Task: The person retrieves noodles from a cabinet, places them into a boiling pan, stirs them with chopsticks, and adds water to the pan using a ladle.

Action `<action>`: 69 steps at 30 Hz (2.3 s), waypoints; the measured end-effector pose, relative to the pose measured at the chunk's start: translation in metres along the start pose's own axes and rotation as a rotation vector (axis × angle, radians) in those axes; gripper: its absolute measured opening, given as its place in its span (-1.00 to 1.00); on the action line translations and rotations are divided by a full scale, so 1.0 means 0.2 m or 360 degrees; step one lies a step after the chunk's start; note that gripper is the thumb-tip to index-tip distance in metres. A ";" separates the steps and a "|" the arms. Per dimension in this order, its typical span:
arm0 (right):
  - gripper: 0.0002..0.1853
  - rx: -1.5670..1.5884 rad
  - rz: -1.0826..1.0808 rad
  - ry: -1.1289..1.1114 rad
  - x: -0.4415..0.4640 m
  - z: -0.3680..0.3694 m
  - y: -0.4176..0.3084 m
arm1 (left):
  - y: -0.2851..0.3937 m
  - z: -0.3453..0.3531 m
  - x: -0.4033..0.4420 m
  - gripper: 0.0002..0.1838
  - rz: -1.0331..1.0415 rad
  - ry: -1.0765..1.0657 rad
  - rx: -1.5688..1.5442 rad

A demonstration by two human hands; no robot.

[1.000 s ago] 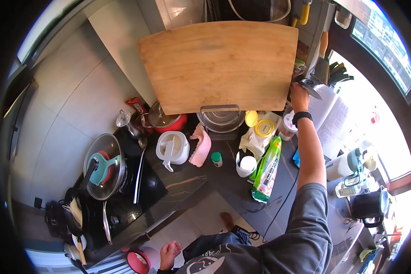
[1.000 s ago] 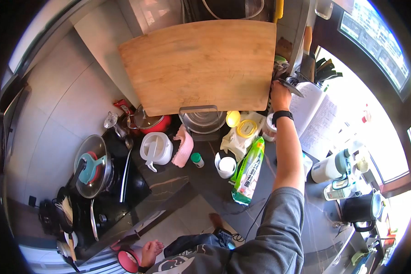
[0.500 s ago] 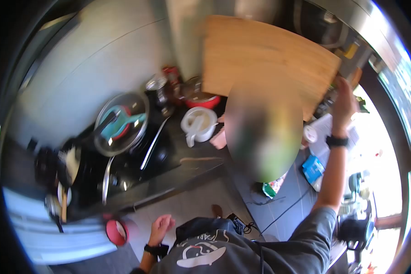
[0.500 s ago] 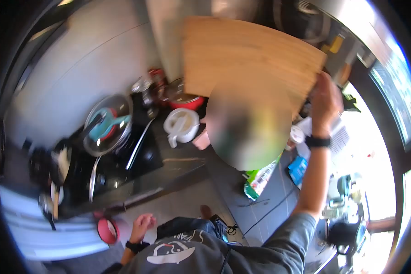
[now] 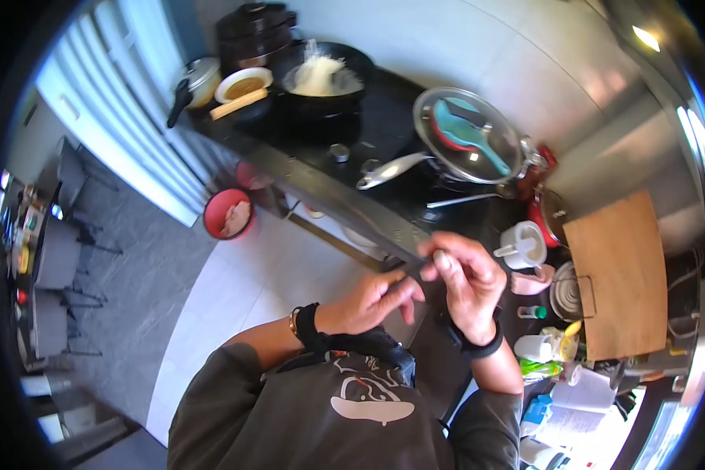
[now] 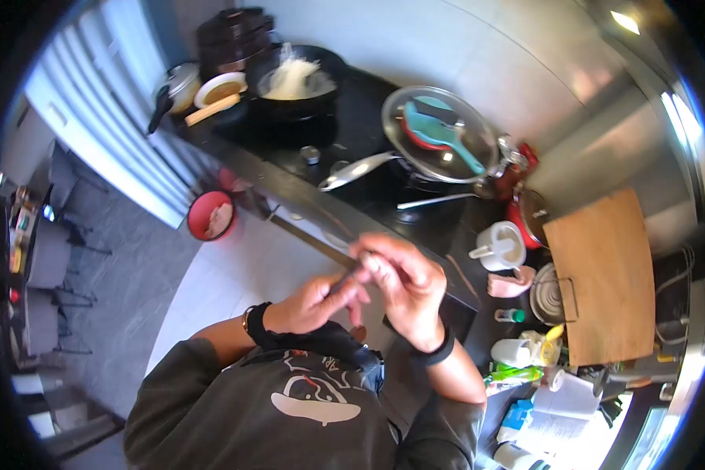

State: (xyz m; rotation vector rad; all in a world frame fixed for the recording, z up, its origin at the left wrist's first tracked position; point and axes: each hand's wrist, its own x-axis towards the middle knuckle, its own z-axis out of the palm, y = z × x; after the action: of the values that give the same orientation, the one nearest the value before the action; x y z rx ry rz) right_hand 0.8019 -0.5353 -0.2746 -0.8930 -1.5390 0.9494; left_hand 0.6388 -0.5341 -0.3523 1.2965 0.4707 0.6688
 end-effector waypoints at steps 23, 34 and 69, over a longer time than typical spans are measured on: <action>-0.86 -0.0414 -0.0087 -0.0237 1.55 0.63 0.56 | -0.08 -0.96 -1.33 -0.32 0.0616 0.1742 -0.1235; -0.70 -0.0339 0.0631 -0.0654 2.00 0.51 1.15 | -0.10 -1.28 -1.25 -0.51 0.0291 0.2294 -0.1162; -0.72 -0.1128 0.0371 0.0064 2.19 1.05 1.22 | -0.43 -2.81 -1.44 -0.51 -0.0933 0.1630 -0.0980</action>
State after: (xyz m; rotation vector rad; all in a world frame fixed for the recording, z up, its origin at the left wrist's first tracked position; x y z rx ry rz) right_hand 0.5431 -0.0637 -0.3513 -1.6040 -1.7904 0.5240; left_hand 0.0738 -0.3394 -0.5737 0.1192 1.2908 0.8449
